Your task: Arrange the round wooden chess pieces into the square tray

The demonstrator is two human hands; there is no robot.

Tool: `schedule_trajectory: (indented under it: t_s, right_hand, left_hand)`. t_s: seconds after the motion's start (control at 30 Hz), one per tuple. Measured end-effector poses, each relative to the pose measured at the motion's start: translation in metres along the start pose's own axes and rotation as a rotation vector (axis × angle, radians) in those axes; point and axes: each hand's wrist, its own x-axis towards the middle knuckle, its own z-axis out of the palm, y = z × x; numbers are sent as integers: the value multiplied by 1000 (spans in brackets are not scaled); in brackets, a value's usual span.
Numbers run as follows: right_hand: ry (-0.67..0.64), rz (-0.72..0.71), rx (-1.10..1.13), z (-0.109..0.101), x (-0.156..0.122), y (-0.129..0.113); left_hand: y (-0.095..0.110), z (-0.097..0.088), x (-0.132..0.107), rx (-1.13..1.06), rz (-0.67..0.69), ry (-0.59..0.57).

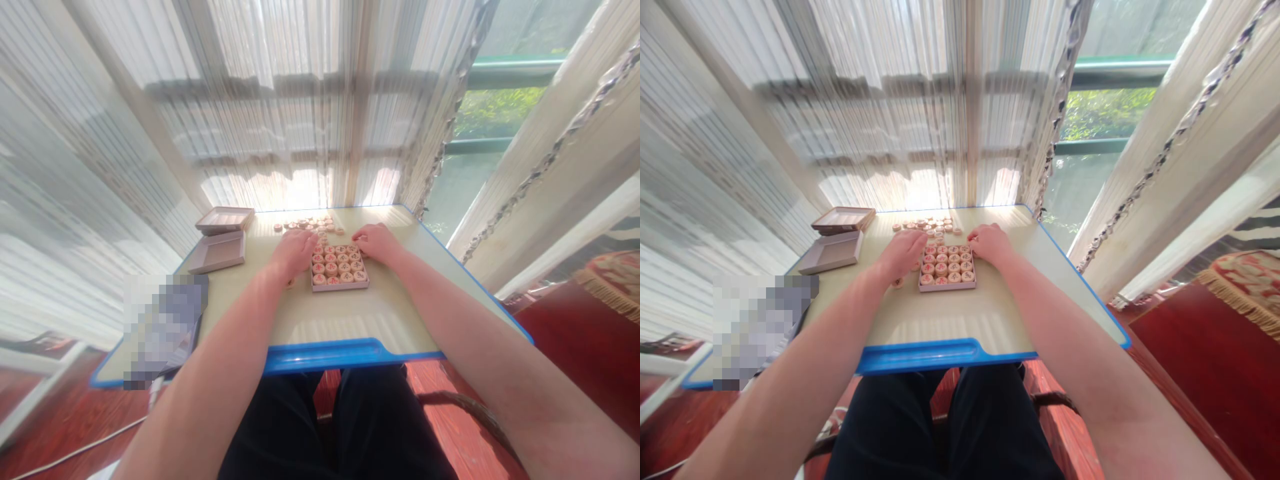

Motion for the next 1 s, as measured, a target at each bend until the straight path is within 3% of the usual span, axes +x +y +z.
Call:
schedule_trajectory:
  t_s: [0.3, 0.4, 0.47, 0.6, 0.73, 1.0]
  right_hand:
    - [53, 31, -18, 2, 6, 13]
    - [146, 25, 10, -5, -1, 2]
    - [166, -73, 65, -14, -12, -13]
    - [17, -375, 156, -30, -38, -50]
    - [-88, -546, 209, -34, -52, -67]
    - [-173, -593, 102, -36, -57, -69]
  left_hand:
    - [2, 0, -1, 19, 13, -14]
    - [1, 1, -1, 7, -11, -8]
    - [1, 2, -1, -4, -21, -10]
    - [3, 1, -2, -11, -30, -21]
    - [5, -1, -2, -5, -40, -69]
    - [2, -1, -2, 39, -17, -66]
